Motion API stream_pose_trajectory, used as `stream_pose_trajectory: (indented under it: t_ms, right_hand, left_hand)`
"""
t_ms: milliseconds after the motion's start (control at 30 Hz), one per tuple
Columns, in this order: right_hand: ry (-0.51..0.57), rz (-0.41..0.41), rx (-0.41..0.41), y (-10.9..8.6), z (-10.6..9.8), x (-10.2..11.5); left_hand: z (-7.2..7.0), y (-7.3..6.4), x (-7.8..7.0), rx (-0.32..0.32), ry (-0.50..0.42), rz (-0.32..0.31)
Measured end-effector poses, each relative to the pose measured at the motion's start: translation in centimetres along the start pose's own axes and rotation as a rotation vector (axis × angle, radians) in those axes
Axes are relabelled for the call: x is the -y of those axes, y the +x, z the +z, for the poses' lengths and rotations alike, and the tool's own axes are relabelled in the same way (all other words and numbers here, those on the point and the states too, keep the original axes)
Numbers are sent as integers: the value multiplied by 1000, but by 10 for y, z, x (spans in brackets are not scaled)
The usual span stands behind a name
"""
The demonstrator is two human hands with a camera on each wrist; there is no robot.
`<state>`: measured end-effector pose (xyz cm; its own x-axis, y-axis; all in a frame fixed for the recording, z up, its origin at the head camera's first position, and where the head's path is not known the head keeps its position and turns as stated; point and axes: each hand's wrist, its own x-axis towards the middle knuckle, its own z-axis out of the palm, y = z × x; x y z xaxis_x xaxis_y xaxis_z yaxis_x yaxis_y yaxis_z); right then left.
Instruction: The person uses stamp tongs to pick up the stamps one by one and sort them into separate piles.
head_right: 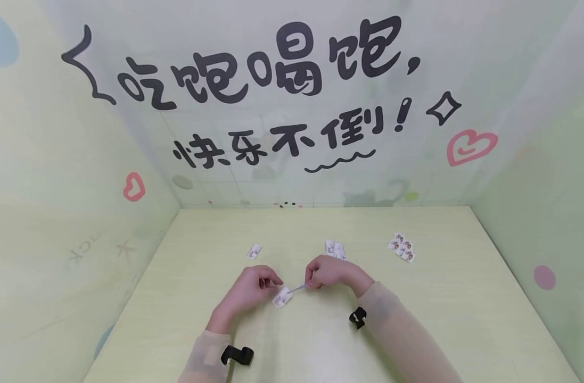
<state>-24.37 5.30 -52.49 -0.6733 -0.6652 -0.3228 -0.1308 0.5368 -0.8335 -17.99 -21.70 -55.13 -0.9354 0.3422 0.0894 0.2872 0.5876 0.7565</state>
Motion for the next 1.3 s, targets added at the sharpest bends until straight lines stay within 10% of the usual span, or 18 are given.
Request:
stream_pose_trajectory:
  t_ms: [500,1300]
  right_hand:
    - [-108,41,11,8,0,2]
    - [113,52,-201,-3,36,-7]
  left_hand:
    - [6,-3,0,167,-21,-31]
    - [22,1,-5,-131,7,-235]
